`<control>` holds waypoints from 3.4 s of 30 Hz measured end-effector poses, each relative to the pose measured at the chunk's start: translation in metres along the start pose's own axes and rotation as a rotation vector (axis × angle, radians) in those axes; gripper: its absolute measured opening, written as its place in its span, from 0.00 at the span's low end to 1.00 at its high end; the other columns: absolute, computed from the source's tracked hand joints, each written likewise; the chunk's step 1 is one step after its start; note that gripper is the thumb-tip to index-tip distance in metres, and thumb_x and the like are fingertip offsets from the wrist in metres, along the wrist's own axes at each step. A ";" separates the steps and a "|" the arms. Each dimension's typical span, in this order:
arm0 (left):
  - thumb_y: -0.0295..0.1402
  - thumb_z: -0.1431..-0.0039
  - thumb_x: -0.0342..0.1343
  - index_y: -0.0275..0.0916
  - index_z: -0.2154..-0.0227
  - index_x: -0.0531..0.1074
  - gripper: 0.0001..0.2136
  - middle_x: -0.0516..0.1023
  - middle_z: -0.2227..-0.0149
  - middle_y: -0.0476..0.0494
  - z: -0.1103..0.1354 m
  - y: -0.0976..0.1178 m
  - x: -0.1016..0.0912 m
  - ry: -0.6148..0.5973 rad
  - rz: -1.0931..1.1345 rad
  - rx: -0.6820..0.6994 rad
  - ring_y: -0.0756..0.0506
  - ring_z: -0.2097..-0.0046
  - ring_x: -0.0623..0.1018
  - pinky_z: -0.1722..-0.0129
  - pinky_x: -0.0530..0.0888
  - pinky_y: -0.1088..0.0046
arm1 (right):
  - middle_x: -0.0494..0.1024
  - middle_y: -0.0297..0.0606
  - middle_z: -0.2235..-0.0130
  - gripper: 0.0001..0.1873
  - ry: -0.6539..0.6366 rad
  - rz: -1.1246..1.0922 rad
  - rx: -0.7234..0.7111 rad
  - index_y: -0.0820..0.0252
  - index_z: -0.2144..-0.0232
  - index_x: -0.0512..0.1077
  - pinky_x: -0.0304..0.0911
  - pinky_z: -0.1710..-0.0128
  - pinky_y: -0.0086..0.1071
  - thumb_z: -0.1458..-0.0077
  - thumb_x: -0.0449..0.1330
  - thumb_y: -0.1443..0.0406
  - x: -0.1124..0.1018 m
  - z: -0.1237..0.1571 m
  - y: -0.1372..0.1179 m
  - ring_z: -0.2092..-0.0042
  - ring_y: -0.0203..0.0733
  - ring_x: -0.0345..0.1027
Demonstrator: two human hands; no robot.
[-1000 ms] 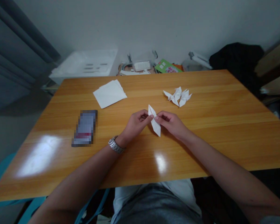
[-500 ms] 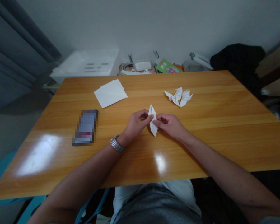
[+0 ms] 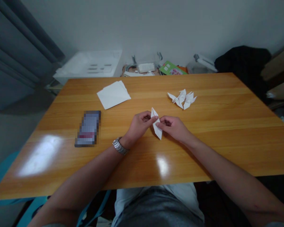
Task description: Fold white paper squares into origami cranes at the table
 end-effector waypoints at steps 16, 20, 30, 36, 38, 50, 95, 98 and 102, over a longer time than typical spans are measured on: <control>0.45 0.43 0.65 0.37 0.71 0.74 0.15 0.76 0.70 0.48 -0.001 -0.012 -0.009 0.086 0.062 -0.063 0.50 0.68 0.72 0.67 0.69 0.74 | 0.77 0.35 0.71 0.16 -0.162 0.029 0.107 0.61 0.71 0.75 0.60 0.69 0.32 0.46 0.67 0.53 0.018 0.004 0.015 0.71 0.39 0.68; 0.47 0.42 0.64 0.36 0.69 0.76 0.16 0.77 0.69 0.47 -0.002 -0.011 -0.009 0.076 0.076 -0.061 0.49 0.67 0.73 0.65 0.70 0.73 | 0.77 0.34 0.72 0.14 -0.183 0.065 0.090 0.61 0.71 0.75 0.60 0.70 0.32 0.45 0.66 0.55 0.019 0.005 0.015 0.71 0.39 0.68; 0.48 0.42 0.65 0.37 0.69 0.79 0.16 0.79 0.69 0.46 0.000 -0.002 -0.010 0.118 0.060 -0.037 0.49 0.66 0.74 0.66 0.71 0.73 | 0.83 0.41 0.67 0.18 -0.204 -0.032 0.109 0.61 0.67 0.79 0.66 0.68 0.33 0.44 0.67 0.51 0.026 0.007 0.012 0.69 0.41 0.74; 0.49 0.41 0.63 0.36 0.66 0.81 0.18 0.81 0.67 0.44 0.003 -0.005 -0.009 0.119 0.145 -0.095 0.48 0.66 0.76 0.62 0.75 0.71 | 0.84 0.44 0.67 0.21 -0.215 -0.108 0.156 0.64 0.67 0.79 0.68 0.66 0.33 0.46 0.69 0.50 0.025 0.007 0.014 0.68 0.42 0.77; 0.49 0.40 0.63 0.36 0.62 0.82 0.18 0.82 0.64 0.42 0.003 -0.006 -0.010 0.130 0.178 -0.101 0.48 0.64 0.77 0.59 0.76 0.69 | 0.84 0.44 0.67 0.22 -0.220 -0.119 0.158 0.64 0.67 0.80 0.69 0.66 0.34 0.46 0.69 0.49 0.025 0.007 0.014 0.68 0.41 0.76; 0.48 0.37 0.61 0.37 0.61 0.84 0.18 0.81 0.66 0.44 0.002 -0.016 -0.011 0.106 0.310 -0.094 0.50 0.65 0.76 0.60 0.75 0.72 | 0.84 0.44 0.68 0.24 -0.263 -0.143 0.191 0.66 0.66 0.80 0.69 0.66 0.33 0.49 0.71 0.49 0.026 0.010 0.004 0.69 0.40 0.76; 0.40 0.26 0.46 0.41 0.33 0.63 0.22 0.67 0.32 0.40 0.014 -0.002 0.024 -0.377 -1.074 0.452 0.38 0.31 0.64 0.29 0.56 0.49 | 0.77 0.35 0.74 0.19 0.066 0.559 -0.038 0.59 0.63 0.81 0.55 0.71 0.32 0.37 0.60 0.51 -0.023 0.000 0.001 0.72 0.39 0.66; 0.40 0.26 0.46 0.42 0.33 0.63 0.23 0.66 0.31 0.40 0.016 -0.004 0.026 -0.404 -1.085 0.443 0.38 0.29 0.62 0.28 0.52 0.47 | 0.80 0.38 0.71 0.22 0.078 0.646 -0.082 0.58 0.60 0.82 0.55 0.69 0.33 0.33 0.55 0.51 -0.026 0.001 -0.006 0.71 0.41 0.68; 0.42 0.26 0.45 0.44 0.34 0.65 0.22 0.67 0.32 0.40 0.016 -0.003 0.026 -0.399 -1.086 0.448 0.36 0.30 0.62 0.29 0.48 0.43 | 0.82 0.42 0.65 0.21 0.079 0.692 -0.152 0.58 0.50 0.80 0.62 0.64 0.36 0.32 0.54 0.53 -0.031 -0.001 -0.007 0.66 0.45 0.71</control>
Point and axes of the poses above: each hand's wrist, its own z-axis away from the middle knuckle, its own x-axis out of the palm, y = z × x, the point moved 8 cm from there along -z, towards the middle knuckle
